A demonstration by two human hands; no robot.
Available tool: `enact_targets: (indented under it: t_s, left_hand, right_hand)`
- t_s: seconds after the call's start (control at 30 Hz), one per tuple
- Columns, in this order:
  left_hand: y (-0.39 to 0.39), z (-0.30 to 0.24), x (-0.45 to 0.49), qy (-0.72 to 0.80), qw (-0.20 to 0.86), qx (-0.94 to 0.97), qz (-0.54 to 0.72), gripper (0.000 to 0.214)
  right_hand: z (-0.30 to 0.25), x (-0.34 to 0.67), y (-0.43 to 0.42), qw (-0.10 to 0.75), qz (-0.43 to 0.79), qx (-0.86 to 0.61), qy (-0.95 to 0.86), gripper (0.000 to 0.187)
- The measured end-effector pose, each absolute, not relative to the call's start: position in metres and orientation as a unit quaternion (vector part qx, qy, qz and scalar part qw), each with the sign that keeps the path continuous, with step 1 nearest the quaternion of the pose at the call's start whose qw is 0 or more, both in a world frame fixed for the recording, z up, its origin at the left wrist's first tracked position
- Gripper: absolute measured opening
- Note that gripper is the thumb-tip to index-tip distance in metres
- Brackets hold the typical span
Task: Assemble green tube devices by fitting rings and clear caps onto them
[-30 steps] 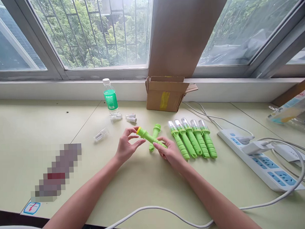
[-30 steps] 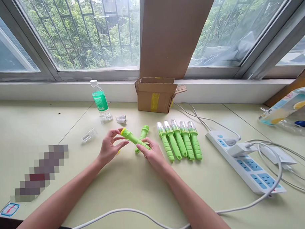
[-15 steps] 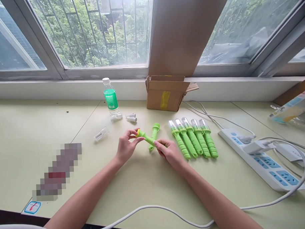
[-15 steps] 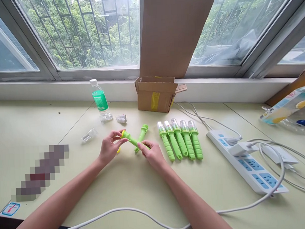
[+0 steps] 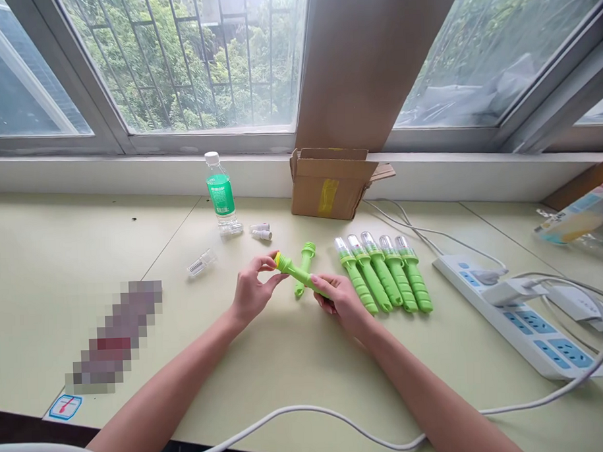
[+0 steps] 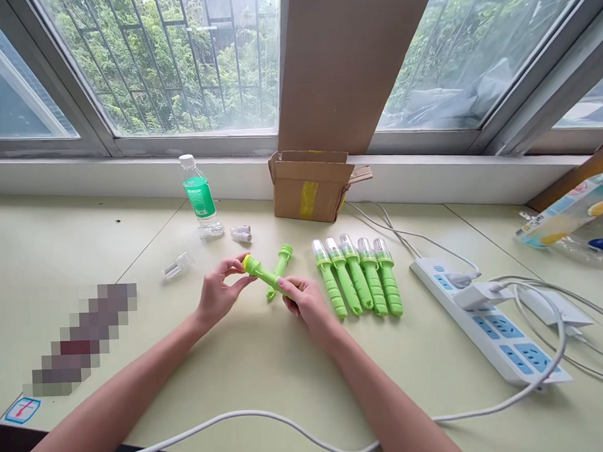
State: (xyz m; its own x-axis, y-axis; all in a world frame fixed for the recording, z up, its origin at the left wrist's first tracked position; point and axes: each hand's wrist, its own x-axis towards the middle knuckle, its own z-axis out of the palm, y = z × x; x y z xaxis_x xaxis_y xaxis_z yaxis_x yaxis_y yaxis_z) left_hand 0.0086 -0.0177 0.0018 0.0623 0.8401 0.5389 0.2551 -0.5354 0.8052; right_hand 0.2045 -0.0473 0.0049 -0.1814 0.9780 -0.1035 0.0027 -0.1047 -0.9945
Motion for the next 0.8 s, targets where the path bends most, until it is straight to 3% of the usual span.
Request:
enact_targets:
  t_s: [0.3, 0.5, 0.8]
  left_hand:
    - [-0.0166, 0.0022, 0.0069, 0.392, 0.227, 0.696, 0.557, 0.030]
    - [-0.0180, -0.0010, 0.0085, 0.399, 0.209, 0.695, 0.560, 0.019]
    - [-0.0177, -0.0006, 0.0077, 0.386, 0.230, 0.694, 0.563, 0.027]
  right_hand:
    - [0.0027, 0.2055, -0.0467, 0.429, 0.584, -0.469, -0.505, 0.041]
    - [0.0034, 0.2049, -0.0468, 0.422, 0.585, -0.469, -0.510, 0.042]
    - [0.0113, 0.1978, -0.0523, 0.405, 0.539, -0.492, -0.551, 0.032]
